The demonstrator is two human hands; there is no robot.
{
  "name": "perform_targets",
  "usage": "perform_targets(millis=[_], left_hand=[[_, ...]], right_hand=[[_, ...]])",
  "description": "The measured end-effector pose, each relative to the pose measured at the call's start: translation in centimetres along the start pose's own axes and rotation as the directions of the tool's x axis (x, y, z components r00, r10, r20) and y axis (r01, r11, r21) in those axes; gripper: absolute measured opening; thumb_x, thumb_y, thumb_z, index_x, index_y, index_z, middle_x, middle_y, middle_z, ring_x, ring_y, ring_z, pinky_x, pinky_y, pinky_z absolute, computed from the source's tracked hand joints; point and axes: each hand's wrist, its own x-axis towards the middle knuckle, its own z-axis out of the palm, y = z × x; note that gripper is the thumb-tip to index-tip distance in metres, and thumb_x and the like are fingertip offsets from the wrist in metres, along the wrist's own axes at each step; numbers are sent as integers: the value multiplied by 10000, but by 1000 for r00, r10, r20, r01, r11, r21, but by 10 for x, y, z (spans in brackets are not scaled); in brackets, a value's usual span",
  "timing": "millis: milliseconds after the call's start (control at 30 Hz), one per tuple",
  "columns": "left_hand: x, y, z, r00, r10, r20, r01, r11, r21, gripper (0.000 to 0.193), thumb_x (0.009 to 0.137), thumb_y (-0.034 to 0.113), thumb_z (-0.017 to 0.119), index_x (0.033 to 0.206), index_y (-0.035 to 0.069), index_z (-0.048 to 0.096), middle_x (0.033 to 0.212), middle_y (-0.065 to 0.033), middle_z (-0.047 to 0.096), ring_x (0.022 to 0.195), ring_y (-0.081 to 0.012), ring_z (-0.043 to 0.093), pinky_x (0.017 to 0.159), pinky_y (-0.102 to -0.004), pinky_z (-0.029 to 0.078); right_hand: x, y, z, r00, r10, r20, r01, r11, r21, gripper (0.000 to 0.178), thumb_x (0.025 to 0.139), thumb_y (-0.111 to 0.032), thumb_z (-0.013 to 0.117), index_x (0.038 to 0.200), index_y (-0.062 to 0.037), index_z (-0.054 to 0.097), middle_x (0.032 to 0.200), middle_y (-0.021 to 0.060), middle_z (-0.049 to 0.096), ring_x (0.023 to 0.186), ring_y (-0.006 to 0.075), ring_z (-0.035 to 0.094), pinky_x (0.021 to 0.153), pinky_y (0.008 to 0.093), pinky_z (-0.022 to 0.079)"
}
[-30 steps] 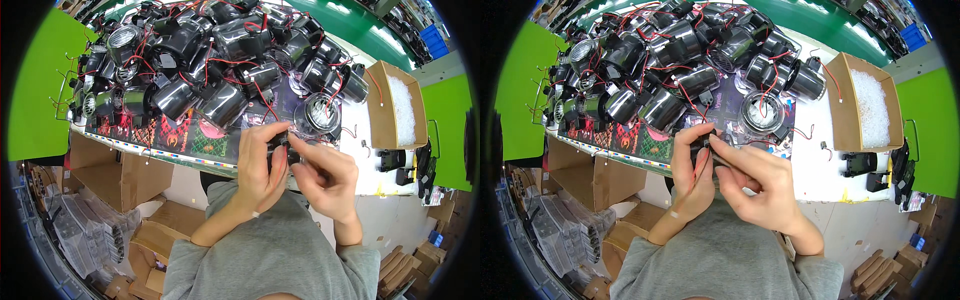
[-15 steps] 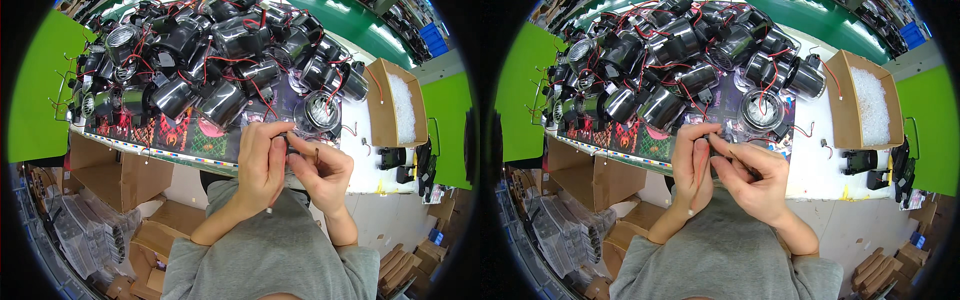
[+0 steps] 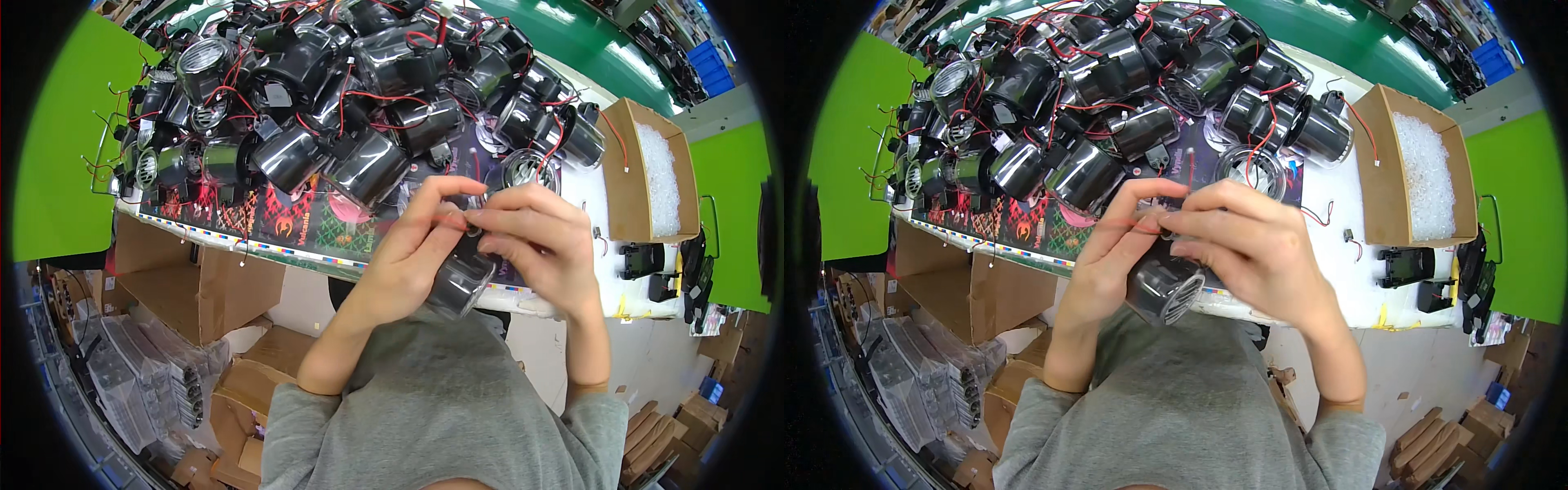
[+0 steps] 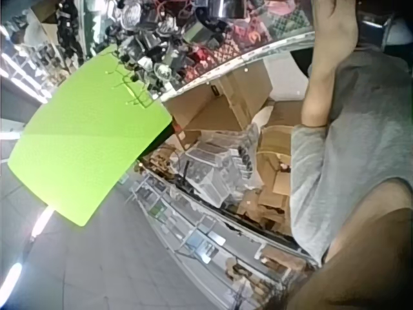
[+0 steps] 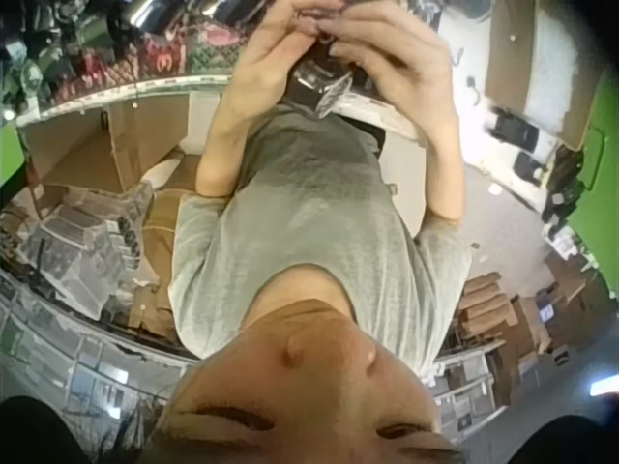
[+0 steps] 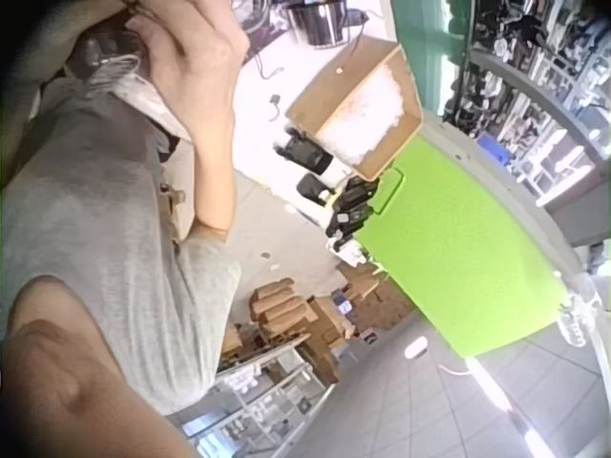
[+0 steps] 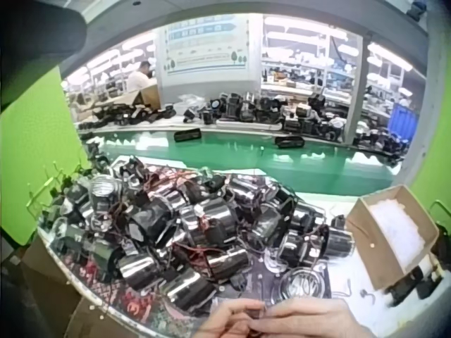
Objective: The person assembles electronic components by hand, threading wires through electronic housings and adding small plastic parts.
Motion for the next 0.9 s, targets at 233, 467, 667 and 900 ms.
perform_targets(millis=[233, 467, 667, 900], left_hand=[[5, 3, -13, 928, -262, 265, 320, 925, -204, 325, 929, 51, 363, 1253, 39, 386, 1009, -73, 554, 812, -78, 547, 768, -209, 426], [9, 12, -12, 884, -338, 322, 440, 835, -330, 333, 916, 40, 357, 1248, 47, 391, 999, -71, 554, 855, -85, 552, 774, -224, 443], [13, 10, -14, 888, -314, 337, 410, 871, -271, 348, 899, 46, 376, 1246, 56, 397, 992, -57, 554, 894, -75, 534, 786, -210, 423], [11, 12, -3, 914, -331, 236, 362, 927, -102, 379, 893, 48, 348, 1266, -19, 343, 1086, -129, 548, 860, -161, 608, 768, -264, 486]], right_hand=[[4, 11, 0, 994, -78, 82, 73, 995, 67, 105, 687, 26, 666, 787, 2, 645, 766, 83, 597, 681, 206, 603, 578, 298, 489], [-1, 8, 6, 992, 47, 119, -52, 998, 37, 72, 743, -17, 649, 788, 1, 595, 771, 89, 596, 658, 222, 594, 560, 294, 471], [-3, 12, 1, 995, 34, 97, -46, 991, 126, 106, 757, -24, 641, 858, 4, 621, 792, 103, 602, 672, 224, 602, 578, 286, 473], [-5, 7, -15, 922, 314, 225, -376, 862, 340, 101, 792, -10, 648, 888, 24, 652, 847, 38, 586, 592, 26, 464, 493, 173, 347]])
